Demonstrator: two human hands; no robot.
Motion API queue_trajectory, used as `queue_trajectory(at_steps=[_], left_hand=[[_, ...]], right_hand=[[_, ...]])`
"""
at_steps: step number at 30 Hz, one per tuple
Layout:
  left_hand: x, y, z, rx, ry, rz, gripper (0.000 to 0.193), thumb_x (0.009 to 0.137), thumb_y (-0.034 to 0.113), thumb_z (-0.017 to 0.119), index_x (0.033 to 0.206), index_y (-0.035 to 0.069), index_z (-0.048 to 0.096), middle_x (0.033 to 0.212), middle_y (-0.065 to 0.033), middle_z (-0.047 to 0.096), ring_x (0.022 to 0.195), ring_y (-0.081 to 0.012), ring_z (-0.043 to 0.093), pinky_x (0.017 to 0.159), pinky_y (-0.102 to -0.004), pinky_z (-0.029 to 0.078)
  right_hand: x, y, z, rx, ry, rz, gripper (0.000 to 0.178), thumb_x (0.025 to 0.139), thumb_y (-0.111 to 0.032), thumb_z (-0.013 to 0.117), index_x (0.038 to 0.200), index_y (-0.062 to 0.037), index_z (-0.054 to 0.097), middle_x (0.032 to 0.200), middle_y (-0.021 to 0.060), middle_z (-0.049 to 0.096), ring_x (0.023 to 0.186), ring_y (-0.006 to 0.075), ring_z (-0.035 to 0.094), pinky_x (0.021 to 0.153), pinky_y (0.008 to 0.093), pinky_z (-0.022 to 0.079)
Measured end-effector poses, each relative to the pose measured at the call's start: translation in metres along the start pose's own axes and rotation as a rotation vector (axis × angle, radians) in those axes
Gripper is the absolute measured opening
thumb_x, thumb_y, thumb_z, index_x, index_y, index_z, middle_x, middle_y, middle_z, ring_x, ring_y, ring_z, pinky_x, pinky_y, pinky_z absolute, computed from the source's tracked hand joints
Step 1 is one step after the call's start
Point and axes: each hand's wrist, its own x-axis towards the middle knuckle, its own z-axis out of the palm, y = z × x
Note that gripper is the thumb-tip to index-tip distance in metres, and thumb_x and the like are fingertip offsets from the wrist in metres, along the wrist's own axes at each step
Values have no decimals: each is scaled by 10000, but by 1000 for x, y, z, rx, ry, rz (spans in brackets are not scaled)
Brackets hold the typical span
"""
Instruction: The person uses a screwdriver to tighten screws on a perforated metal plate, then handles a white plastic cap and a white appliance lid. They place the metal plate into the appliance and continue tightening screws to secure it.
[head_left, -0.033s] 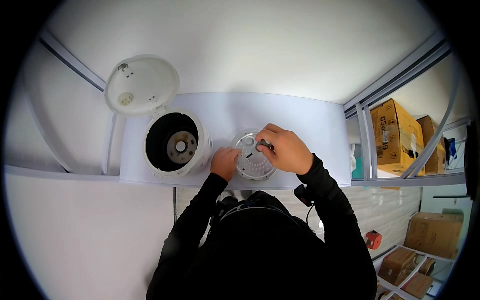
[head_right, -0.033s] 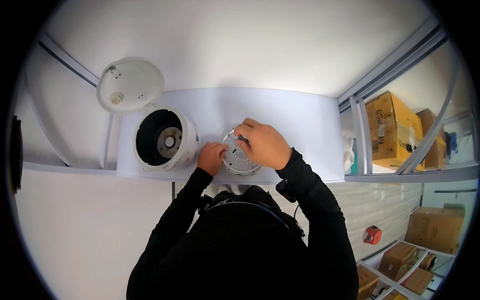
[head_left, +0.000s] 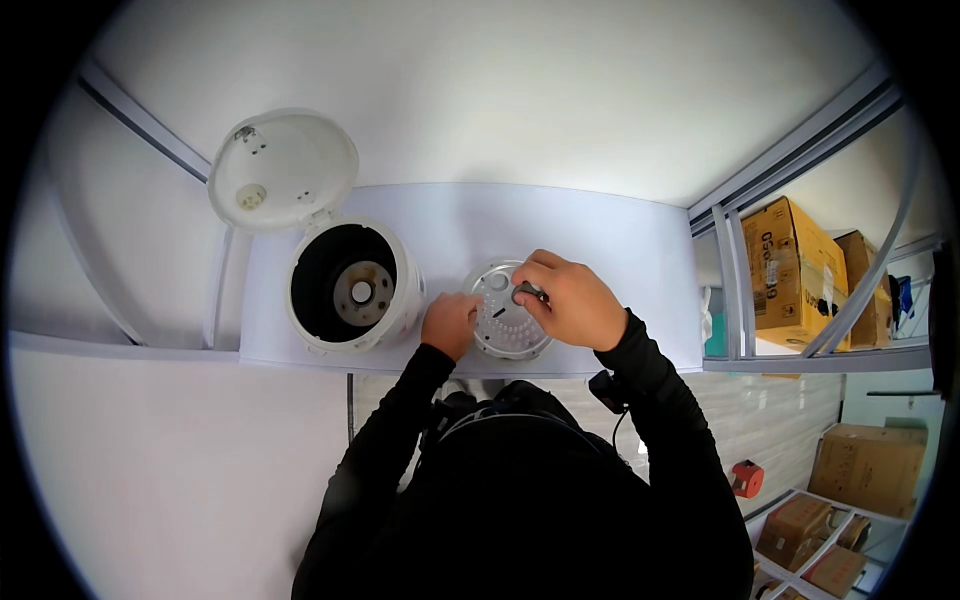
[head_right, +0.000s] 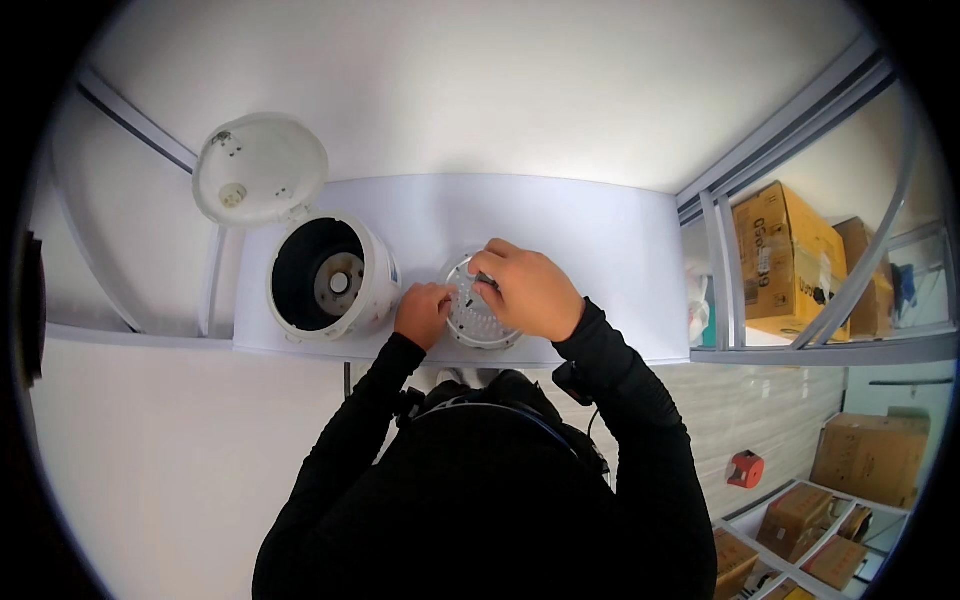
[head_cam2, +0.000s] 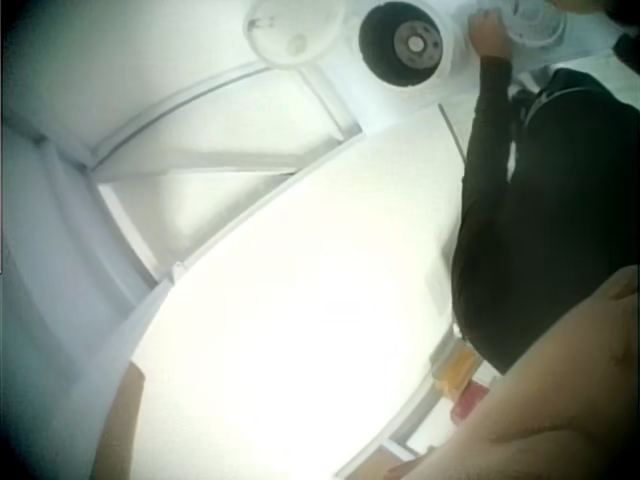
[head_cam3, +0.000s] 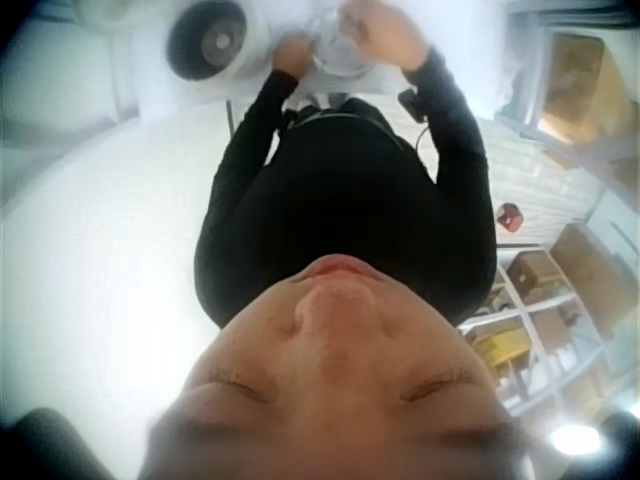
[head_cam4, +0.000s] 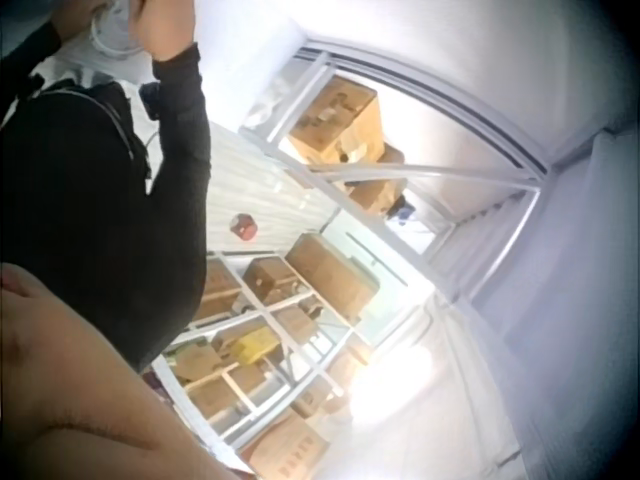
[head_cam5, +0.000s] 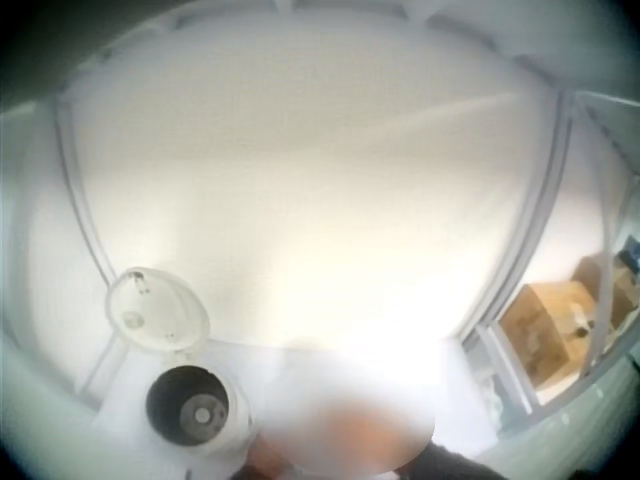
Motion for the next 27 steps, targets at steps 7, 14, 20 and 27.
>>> queue_trajectory(at_steps=[7, 14, 20, 27], left_hand=[[0, -9, -4, -14, -46, -29, 319, 832, 95, 744, 1151, 106, 754, 947, -97, 735, 906, -371, 659, 834, -495, 529], [-11, 10, -30, -82, -69, 41, 344, 856, 119, 768, 1195, 76, 727, 1146, -134, 708, 1049, -378, 659, 899, -487, 548], [-20, 2, -35, -116, -37, 220, 327, 849, 101, 781, 1172, 83, 737, 1174, -113, 682, 1056, -367, 652, 897, -480, 544], [-28, 9, -25, -159, -91, 333, 284, 842, 99, 793, 1124, 94, 754, 1145, -103, 668, 1052, -349, 642, 914, -452, 541]], right_hand=[[-15, -2, 6, 46, 30, 17, 170, 935, -76, 767, 1080, -65, 679, 1046, 105, 691, 704, 299, 702, 643, 379, 566], [-35, -8, 10, 90, 372, 237, 176, 894, -46, 790, 1037, -27, 689, 972, 131, 698, 696, 286, 700, 628, 369, 554], [-77, 14, 55, 193, 792, 604, 144, 928, -79, 742, 1015, -4, 656, 817, 131, 684, 762, 212, 734, 652, 309, 544], [-148, 44, 98, 1159, 1000, 819, 320, 1000, 8, 573, 1299, 14, 460, 1213, 216, 613, 1000, 343, 744, 927, 424, 649]])
